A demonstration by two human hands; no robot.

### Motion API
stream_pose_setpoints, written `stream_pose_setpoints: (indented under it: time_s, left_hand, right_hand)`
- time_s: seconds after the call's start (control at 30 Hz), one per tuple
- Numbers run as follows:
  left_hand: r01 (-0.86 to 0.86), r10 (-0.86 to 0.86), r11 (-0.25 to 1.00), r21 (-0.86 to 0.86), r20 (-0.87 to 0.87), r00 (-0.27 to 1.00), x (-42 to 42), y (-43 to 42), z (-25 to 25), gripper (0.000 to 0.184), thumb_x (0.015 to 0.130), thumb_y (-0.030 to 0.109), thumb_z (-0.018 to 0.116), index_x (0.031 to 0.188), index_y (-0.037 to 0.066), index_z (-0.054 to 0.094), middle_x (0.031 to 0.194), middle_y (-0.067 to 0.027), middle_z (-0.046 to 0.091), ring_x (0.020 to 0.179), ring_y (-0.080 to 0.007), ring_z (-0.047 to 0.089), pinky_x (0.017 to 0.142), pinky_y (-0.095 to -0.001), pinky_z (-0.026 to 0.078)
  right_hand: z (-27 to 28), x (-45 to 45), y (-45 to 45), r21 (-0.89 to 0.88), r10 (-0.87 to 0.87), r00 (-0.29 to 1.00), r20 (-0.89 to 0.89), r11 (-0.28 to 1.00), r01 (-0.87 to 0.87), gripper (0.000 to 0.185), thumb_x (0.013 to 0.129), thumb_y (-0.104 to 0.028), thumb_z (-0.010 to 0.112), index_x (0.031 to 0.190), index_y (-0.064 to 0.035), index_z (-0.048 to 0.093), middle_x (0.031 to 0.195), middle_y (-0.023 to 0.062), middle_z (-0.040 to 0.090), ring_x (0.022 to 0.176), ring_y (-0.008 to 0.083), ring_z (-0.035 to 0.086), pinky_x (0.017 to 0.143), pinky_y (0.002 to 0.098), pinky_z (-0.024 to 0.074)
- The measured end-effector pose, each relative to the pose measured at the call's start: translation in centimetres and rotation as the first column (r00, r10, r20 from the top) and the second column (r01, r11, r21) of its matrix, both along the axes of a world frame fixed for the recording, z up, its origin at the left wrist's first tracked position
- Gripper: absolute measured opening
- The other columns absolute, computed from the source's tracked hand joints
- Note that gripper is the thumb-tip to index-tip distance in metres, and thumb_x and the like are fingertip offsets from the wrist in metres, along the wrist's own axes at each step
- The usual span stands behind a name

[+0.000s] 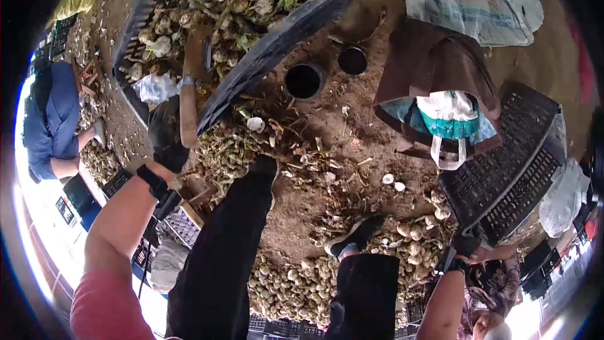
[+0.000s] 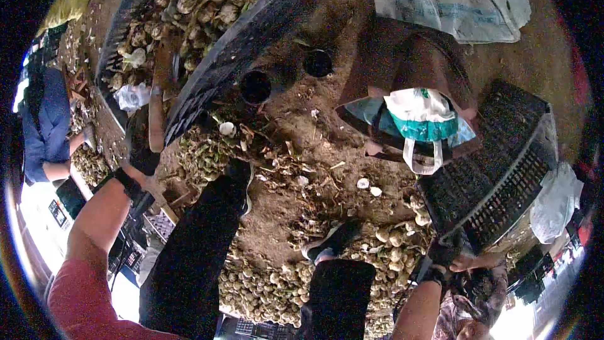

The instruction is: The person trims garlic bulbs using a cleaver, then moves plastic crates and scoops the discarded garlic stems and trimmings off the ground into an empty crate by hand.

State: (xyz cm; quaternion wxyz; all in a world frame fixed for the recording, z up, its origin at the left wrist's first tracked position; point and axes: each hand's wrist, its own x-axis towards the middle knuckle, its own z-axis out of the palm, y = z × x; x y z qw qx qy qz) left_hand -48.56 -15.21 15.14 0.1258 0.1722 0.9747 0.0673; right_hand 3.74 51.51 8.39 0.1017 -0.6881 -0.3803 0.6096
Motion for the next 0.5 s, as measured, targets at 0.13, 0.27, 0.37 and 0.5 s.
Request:
stream_pose_setpoints:
  time_s: [0.13, 0.27, 0.37, 0.5]
  left_hand:
    - [0.004, 0.018, 0.983, 0.185, -0.117, 0.993, -1.2, -1.6, -3.6, 0.033, 0.075, 0.023, 0.06, 0.104, 0.007, 0.059, 0.098, -0.0153, 0.061, 0.095, -0.0351, 0.056, 0.085, -0.0405, 0.043]
    - [0.064, -0.056, 0.994, 0.083, -0.1, 0.993, -1.7, 1.0, 0.2, 0.042, 0.074, 0.018, 0.059, 0.114, 0.005, 0.054, 0.107, -0.0172, 0.058, 0.102, -0.0357, 0.053, 0.091, -0.0415, 0.041]
    - [-0.143, 0.156, 0.882, 0.448, 0.007, 0.988, 1.4, -1.2, 1.8, 0.053, 0.083, 0.02, 0.053, 0.131, 0.003, 0.038, 0.129, -0.0207, 0.043, 0.122, -0.0336, 0.039, 0.103, -0.0395, 0.03]
    - [-0.192, 0.147, 0.964, 0.186, 0.234, 0.961, 17.1, -9.5, 12.6, 0.037, 0.087, 0.014, 0.048, 0.122, 0.0, 0.046, 0.125, -0.0221, 0.048, 0.12, -0.0343, 0.042, 0.104, -0.0391, 0.032]
  right_hand:
    - [-0.7, 0.5, 2.2, -0.116, 0.031, 0.988, -0.149, 0.992, -0.049, 0.033, 0.083, -0.025, 0.053, 0.107, -0.003, 0.06, 0.108, 0.0132, 0.061, 0.096, 0.0289, 0.059, 0.08, 0.0402, 0.0501]
    - [0.9, 0.6, 3.1, 0.007, 0.393, 0.917, 0.068, 0.919, -0.394, 0.036, 0.081, -0.017, 0.057, 0.114, -0.0016, 0.055, 0.113, 0.0118, 0.058, 0.103, 0.0264, 0.055, 0.088, 0.0368, 0.0455]
    - [5.8, -3.1, 0.8, -0.033, 0.199, 0.98, -0.01, 0.979, -0.199, 0.037, 0.081, -0.018, 0.057, 0.114, -0.0014, 0.054, 0.114, 0.012, 0.058, 0.103, 0.0262, 0.054, 0.088, 0.0366, 0.0454]
    - [13.2, -8.3, -3.5, -0.053, 0.305, 0.952, -0.017, 0.951, -0.306, 0.039, 0.08, -0.019, 0.058, 0.115, -0.0011, 0.054, 0.115, 0.0123, 0.057, 0.104, 0.026, 0.054, 0.088, 0.0364, 0.0453]
